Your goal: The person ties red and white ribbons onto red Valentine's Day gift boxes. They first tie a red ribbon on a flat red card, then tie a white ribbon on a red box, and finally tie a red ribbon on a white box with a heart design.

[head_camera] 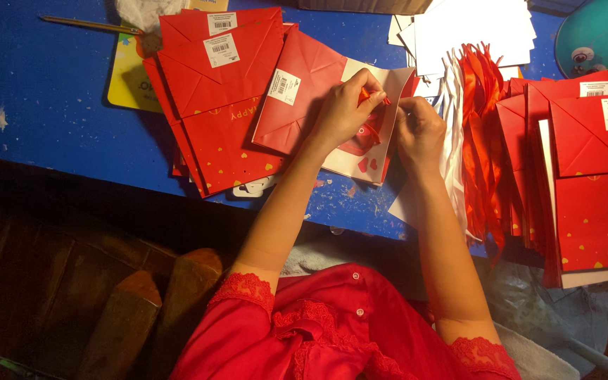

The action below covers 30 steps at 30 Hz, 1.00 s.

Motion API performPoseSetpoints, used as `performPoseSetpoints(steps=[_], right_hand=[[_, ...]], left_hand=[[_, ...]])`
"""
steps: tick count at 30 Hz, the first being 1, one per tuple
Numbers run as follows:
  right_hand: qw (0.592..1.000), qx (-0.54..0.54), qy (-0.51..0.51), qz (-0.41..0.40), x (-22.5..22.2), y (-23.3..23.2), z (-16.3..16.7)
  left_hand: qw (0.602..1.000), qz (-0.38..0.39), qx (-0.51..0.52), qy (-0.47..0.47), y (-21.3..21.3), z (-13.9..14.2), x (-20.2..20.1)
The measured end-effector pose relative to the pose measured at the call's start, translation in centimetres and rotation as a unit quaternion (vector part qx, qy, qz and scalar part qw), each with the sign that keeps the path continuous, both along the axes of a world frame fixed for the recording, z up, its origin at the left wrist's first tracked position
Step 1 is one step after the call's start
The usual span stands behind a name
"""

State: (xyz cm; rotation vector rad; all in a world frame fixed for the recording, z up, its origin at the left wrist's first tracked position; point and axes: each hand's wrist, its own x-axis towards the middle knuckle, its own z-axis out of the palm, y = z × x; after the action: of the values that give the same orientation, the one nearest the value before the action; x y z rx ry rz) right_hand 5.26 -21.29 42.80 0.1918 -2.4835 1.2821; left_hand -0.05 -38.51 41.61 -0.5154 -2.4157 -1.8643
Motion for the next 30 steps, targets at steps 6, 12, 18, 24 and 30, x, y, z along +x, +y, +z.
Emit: performPoseSetpoints(steps=[6,12,18,24,30], right_hand=[[0.999,0.025,0.02,0.006,0.1,-0.1,0.1],[0.998,-0.047,-0.029,-0.022,0.0,-0.2,-0.1],[0.999,-0.047,-0.018,-0.014,0.1,0.1,-0.8],[0.998,-0.025,-0.062,-0.013,0.3,0.3,-0.8],[0.932,-0.363,-0.003,-0.022,-0.1,0.2,-0.8]], left_hand=[[1.0,0.017,-0.023,-0.008,0.0,0.0,0.0],[1.0,-0.002,0.01,-0.015,-0.1,-0.5,-0.1],[0.985,0.043,0.154,-0.063,0.4,-0.6,-0.5],[0.944,0.29,0.035,0.151,-1.4,2.5,-0.4],[0.907,0.214,-0.102,0.349,-0.5,6.4,1.8]])
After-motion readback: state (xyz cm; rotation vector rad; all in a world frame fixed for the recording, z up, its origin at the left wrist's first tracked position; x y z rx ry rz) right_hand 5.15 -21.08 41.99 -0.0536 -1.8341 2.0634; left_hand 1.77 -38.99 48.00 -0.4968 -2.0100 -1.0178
